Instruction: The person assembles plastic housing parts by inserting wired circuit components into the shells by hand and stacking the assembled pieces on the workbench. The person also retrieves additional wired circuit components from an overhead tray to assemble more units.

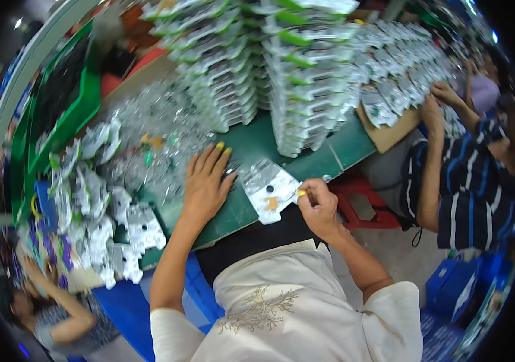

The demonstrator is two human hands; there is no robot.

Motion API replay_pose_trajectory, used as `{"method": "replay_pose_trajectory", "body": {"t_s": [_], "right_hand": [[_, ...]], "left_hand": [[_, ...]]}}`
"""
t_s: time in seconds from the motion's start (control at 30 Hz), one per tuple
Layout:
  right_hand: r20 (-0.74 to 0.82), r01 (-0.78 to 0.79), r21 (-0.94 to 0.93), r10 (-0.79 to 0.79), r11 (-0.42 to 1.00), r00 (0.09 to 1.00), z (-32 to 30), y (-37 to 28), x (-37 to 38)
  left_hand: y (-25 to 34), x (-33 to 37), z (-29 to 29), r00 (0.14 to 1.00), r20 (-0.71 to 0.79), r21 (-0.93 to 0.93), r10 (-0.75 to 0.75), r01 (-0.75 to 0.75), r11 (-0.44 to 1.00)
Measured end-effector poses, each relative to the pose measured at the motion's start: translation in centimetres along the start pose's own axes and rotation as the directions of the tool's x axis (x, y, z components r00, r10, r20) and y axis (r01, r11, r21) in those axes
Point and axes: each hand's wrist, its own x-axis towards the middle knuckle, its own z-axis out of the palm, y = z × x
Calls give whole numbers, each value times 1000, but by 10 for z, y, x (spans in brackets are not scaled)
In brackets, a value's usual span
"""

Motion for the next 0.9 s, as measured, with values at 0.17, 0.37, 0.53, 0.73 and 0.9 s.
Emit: {"method": "replay_pose_trajectory", "body": {"t_s": [0.17, 0.37, 0.53, 0.73, 0.9], "right_hand": [[-162, 71, -41, -76, 997, 984, -61, 3, -16], [-455, 72, -116, -117, 991, 883, -162, -11, 36], [-285, 12, -57, -28, 998, 958, -185, -9, 126], [-40, 53, -54, -55, 997, 998, -153, -1, 193], [-135, 21, -9, -22, 1000, 991, -132, 12, 202]], "left_hand": [[1, -10, -8, 997, 67, 5, 36, -36, 999], [3, -13, -12, 995, 66, 57, 76, -80, 995], [10, -19, -12, 993, 60, -15, 97, -96, 995], [14, -30, -19, 996, 56, -1, 65, -65, 998], [9, -42, -19, 999, 34, -15, 14, -14, 1000]]}}
